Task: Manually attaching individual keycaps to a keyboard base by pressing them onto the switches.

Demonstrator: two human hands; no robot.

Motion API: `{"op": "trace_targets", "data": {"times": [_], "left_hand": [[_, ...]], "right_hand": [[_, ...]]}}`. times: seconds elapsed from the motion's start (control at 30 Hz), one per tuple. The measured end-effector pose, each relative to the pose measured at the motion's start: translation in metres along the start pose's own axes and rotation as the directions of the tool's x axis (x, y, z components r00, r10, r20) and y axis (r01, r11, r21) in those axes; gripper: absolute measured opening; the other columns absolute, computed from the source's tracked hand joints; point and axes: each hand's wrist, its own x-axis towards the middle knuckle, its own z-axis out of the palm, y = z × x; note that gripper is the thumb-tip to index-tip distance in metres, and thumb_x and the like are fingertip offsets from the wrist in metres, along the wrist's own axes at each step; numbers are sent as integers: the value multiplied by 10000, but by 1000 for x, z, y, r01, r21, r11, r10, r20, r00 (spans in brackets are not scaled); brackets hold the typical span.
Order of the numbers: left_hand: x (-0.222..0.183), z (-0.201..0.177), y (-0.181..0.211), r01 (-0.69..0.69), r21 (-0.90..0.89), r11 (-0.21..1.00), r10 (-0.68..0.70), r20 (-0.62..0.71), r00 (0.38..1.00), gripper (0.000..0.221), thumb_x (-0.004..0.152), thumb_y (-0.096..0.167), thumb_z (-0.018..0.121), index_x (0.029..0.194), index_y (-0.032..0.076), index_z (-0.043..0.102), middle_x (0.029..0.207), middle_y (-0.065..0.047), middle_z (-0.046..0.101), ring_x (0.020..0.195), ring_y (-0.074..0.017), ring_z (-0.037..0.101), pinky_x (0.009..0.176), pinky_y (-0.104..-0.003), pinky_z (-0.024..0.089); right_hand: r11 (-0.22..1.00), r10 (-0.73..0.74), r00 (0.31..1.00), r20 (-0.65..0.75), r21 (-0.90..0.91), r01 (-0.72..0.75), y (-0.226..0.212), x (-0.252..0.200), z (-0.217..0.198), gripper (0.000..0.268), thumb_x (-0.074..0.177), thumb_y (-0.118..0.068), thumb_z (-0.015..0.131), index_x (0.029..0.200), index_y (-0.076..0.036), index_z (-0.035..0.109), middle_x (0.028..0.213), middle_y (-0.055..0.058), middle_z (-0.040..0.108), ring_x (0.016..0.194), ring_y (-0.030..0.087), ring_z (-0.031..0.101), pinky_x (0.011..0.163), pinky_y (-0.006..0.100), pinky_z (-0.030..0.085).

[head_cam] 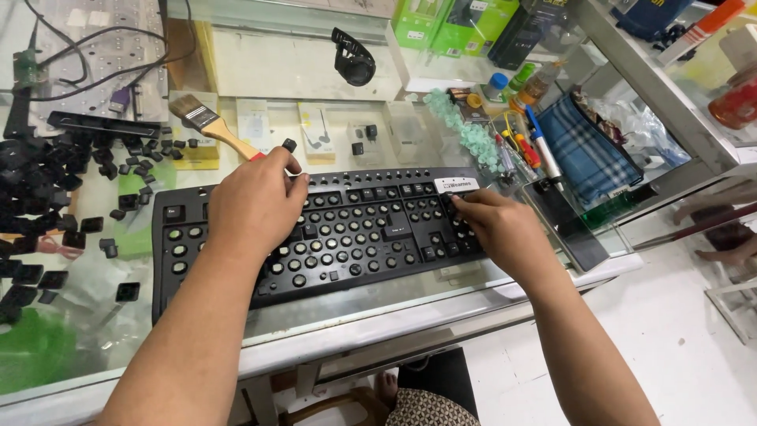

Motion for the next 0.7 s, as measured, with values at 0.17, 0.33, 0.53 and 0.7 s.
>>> {"op": "trace_targets", "data": {"times": [0.17,0.33,0.53,0.7], "left_hand": [[0,1,0,-10,0,1000,10,-15,1000,254,985,326,626,1125,129,706,877,-66,753,999,-338,731,837,-524,561],[2,0,-1,-10,-4,1000,10,-8,1000,253,984,327,624,1122,133,708,870,-59,752,990,-329,734,826,-517,566],[0,-2,0,-9,-28,1000,9,14,1000,249,981,322,616,1099,123,708,870,-76,745,1004,-357,726,841,-534,561],[1,-4,1,-1,-29,1000,1,20,1000,226,975,317,611,1072,140,714,861,-62,740,995,-350,727,830,-530,563]], "right_hand": [[1000,-14,995,-94,19,16,7,-4,10,207,953,-115,702,1110,-219,789,1055,-17,761,969,261,759,787,357,598],[997,6,988,-152,78,6,1,-3,7,180,949,-104,739,1100,-194,782,1049,-21,757,957,241,763,792,327,601],[981,5,987,-162,191,27,-19,-3,-6,204,908,-22,750,1064,-150,778,1068,4,775,905,282,762,771,369,602],[982,22,981,-191,189,15,-18,-4,-2,175,914,-74,783,1058,-172,766,1066,-39,766,878,237,762,751,345,598]]}}
